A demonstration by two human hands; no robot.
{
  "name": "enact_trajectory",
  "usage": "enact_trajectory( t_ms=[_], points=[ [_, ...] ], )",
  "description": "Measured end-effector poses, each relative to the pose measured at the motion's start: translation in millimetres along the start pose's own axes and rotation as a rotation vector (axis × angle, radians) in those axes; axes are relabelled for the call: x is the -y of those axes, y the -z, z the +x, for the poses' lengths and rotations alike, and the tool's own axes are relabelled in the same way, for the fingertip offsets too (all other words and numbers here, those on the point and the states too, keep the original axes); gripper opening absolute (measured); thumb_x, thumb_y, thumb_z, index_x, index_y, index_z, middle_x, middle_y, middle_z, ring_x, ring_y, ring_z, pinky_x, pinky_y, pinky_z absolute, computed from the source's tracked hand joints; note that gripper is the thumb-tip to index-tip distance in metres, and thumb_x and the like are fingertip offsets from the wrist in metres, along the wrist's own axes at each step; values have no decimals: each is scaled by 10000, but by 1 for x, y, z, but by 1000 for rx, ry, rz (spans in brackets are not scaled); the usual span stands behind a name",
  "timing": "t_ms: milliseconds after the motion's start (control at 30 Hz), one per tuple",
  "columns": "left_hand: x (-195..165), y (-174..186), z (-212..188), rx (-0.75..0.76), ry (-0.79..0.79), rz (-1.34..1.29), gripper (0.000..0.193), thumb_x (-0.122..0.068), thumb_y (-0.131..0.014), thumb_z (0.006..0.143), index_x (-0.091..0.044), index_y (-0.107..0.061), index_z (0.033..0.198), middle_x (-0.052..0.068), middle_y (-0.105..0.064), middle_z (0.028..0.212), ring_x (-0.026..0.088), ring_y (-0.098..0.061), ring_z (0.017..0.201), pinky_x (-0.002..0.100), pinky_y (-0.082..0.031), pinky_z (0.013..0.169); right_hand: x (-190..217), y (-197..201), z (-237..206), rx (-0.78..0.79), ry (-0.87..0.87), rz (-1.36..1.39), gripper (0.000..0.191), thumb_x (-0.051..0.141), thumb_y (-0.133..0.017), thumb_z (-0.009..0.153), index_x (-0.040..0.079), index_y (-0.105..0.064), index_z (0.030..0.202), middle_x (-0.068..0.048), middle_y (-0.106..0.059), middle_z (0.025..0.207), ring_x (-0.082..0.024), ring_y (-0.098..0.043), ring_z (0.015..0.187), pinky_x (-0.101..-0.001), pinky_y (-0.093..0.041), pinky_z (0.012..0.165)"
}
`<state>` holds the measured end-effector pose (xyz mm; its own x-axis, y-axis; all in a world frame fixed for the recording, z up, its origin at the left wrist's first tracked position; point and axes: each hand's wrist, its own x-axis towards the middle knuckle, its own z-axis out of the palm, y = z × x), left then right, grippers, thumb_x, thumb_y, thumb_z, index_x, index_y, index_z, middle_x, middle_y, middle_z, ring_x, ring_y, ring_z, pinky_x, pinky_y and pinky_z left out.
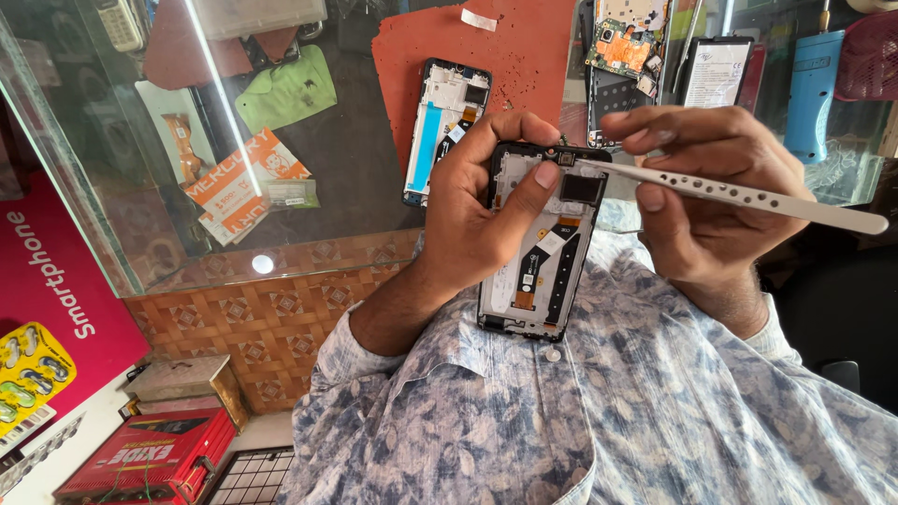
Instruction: The person disassembles a smartphone by removing the motherboard and battery. They then use tweezers to carefully extract small internal components, such as the camera module and ribbon cables, from the phone's chassis.
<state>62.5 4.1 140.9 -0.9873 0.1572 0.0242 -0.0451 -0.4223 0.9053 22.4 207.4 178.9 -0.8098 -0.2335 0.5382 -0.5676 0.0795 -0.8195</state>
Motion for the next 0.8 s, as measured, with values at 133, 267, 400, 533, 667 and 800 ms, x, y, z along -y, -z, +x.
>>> enact_trajectory(
  t_ms=[133, 267, 400, 533, 667, 800],
  points=[
    [-8, -4, -3, -14, -37, 118, 210, -96, -654, 1122, 8, -563, 1280, 46, -670, 1104, -1, -628, 892, 171, -527, 722, 3, 0, 4, 56, 3, -35, 91, -16, -662, 976, -89, -609, 971, -278, -669, 971, -355, -759, 953, -425, -677, 759],
    [-17, -7, -7, -20, -14, 233, 221, -91, -662, 1107, 1, -580, 1291, 30, -699, 1023, -20, -618, 810, 157, -504, 661, 6, 0, 8, 53, 6, 5, 63, -58, -641, 951, -98, -591, 954, -284, -670, 922, -328, -758, 890, -482, -650, 803],
    [-23, -11, -10, -21, -27, 270, 201, -91, -656, 1117, 10, -575, 1271, 38, -700, 1043, -13, -629, 846, 159, -513, 688, 10, 1, 10, 90, 33, -30, 75, -91, -629, 950, -116, -566, 981, -303, -669, 913, -344, -752, 892, -512, -646, 815],
    [-26, -12, -8, -24, -3, 294, 257, -103, -650, 1112, 3, -577, 1335, 39, -715, 1015, -18, -639, 817, 152, -512, 663, 12, 2, 7, 55, 41, -12, 92, -91, -605, 955, -124, -530, 996, -297, -672, 917, -338, -753, 895, -514, -647, 810],
    [-29, -13, -8, -3, -6, 309, 260, -115, -635, 1116, 12, -564, 1332, 53, -726, 1030, -15, -666, 837, 164, -540, 670, 12, 2, 1, 56, -41, -49, 69, -149, -553, 989, -99, -531, 947, -324, -675, 925, -395, -748, 935, -515, -684, 799],
    [-33, -14, -9, 26, 74, 281, 275, -128, -617, 1111, 17, -553, 1335, 37, -728, 919, -11, -655, 734, 181, -513, 589, 6, 2, -4, 83, 47, -88, 46, -130, -540, 1008, -108, -501, 1018, -345, -674, 969, -423, -737, 988, -502, -680, 787]
  ],
)
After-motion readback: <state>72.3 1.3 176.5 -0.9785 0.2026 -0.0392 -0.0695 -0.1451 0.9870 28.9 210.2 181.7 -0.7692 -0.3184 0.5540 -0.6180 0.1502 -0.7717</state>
